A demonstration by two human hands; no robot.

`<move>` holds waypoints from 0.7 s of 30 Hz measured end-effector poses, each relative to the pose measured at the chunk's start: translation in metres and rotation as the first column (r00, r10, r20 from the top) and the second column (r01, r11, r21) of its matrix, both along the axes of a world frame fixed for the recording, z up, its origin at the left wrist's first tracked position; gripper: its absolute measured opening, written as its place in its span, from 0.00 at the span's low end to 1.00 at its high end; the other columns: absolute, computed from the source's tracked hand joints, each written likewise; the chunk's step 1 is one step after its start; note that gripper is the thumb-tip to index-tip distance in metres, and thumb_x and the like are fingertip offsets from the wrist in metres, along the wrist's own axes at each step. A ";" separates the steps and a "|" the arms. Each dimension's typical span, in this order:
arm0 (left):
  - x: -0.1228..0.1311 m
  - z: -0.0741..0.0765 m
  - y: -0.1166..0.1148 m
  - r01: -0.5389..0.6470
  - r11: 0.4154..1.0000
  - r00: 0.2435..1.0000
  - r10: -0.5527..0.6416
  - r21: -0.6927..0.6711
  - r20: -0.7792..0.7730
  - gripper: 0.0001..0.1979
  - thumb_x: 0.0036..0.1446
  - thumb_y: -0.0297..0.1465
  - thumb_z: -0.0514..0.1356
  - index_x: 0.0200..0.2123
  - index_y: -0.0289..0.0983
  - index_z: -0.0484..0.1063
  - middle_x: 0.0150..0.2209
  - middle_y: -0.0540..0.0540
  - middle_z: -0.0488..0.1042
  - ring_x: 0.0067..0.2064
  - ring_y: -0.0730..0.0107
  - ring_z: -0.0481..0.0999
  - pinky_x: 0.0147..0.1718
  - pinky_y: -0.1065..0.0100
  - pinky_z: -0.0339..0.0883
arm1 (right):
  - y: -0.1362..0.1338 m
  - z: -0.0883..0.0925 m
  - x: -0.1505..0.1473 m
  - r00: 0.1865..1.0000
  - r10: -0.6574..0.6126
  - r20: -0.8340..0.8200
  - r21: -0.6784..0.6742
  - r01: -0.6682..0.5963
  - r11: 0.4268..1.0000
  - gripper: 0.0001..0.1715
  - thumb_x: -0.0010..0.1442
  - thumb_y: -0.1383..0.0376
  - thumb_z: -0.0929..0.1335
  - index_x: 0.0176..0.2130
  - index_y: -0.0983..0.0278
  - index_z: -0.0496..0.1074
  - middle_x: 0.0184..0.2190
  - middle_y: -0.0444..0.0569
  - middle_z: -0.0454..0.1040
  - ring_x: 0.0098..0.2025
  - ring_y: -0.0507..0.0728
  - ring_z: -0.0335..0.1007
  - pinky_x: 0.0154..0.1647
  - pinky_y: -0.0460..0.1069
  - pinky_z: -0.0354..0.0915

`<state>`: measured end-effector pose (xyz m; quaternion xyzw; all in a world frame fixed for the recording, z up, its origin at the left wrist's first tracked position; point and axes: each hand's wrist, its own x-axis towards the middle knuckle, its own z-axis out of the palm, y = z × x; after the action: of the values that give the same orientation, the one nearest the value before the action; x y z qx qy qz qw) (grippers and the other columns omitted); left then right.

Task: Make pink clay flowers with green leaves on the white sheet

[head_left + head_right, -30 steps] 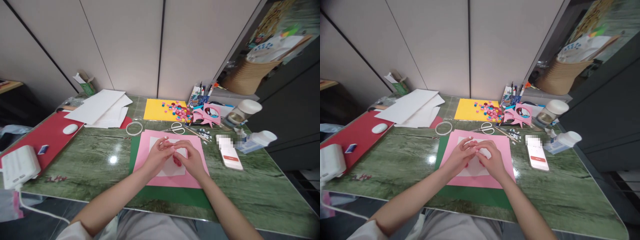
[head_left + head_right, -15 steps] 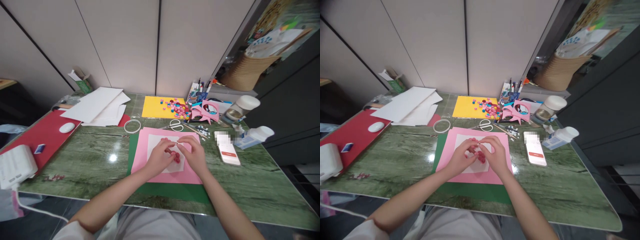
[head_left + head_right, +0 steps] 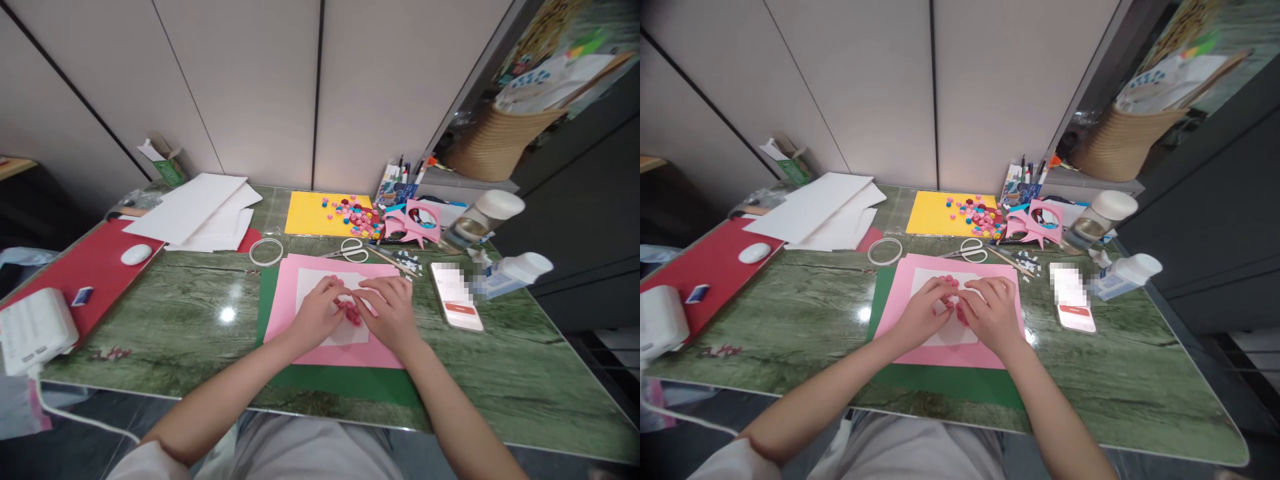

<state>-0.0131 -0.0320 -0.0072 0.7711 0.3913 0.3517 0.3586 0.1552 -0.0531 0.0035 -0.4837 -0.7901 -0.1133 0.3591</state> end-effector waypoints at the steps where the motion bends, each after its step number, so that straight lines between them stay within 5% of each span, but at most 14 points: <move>1: 0.000 0.000 0.000 -0.004 1.000 1.000 0.004 -0.003 0.007 0.17 0.48 0.20 0.54 0.41 0.41 0.69 0.43 0.45 0.65 0.39 0.71 0.69 0.41 0.66 0.65 | 0.000 -0.001 0.000 1.000 0.003 0.012 0.001 -0.003 1.000 0.08 0.52 0.68 0.67 0.35 0.56 0.71 0.36 0.45 0.74 0.39 0.56 0.64 0.43 0.55 0.53; 8: 0.000 0.001 0.002 -0.009 0.999 0.996 0.012 -0.037 0.087 0.15 0.47 0.20 0.55 0.38 0.40 0.71 0.42 0.45 0.66 0.41 0.69 0.69 0.41 0.67 0.65 | 0.000 -0.009 0.002 1.000 0.015 -0.002 -0.021 -0.015 1.000 0.09 0.53 0.67 0.66 0.35 0.54 0.70 0.36 0.44 0.73 0.39 0.56 0.65 0.45 0.57 0.53; 17: 0.001 0.008 0.002 -0.021 0.989 0.985 0.046 -0.149 0.167 0.10 0.47 0.21 0.56 0.32 0.38 0.74 0.37 0.46 0.69 0.45 0.68 0.68 0.43 0.68 0.62 | -0.001 -0.012 0.001 0.996 0.047 0.071 0.162 -0.058 0.985 0.11 0.51 0.67 0.68 0.36 0.53 0.70 0.33 0.44 0.74 0.37 0.56 0.66 0.43 0.56 0.56; 21: 0.001 0.007 0.003 -0.022 0.985 0.977 0.057 -0.172 0.204 0.10 0.47 0.21 0.56 0.30 0.38 0.74 0.36 0.46 0.69 0.45 0.68 0.68 0.43 0.67 0.62 | -0.003 -0.016 0.002 0.998 0.060 0.030 0.062 -0.061 0.996 0.10 0.52 0.66 0.68 0.36 0.52 0.70 0.32 0.44 0.74 0.37 0.55 0.68 0.43 0.56 0.57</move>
<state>-0.0126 -0.0290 -0.0005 0.6889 0.3954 0.4030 0.4545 0.1570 -0.0557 -0.0121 -0.4464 -0.8054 -0.1338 0.3662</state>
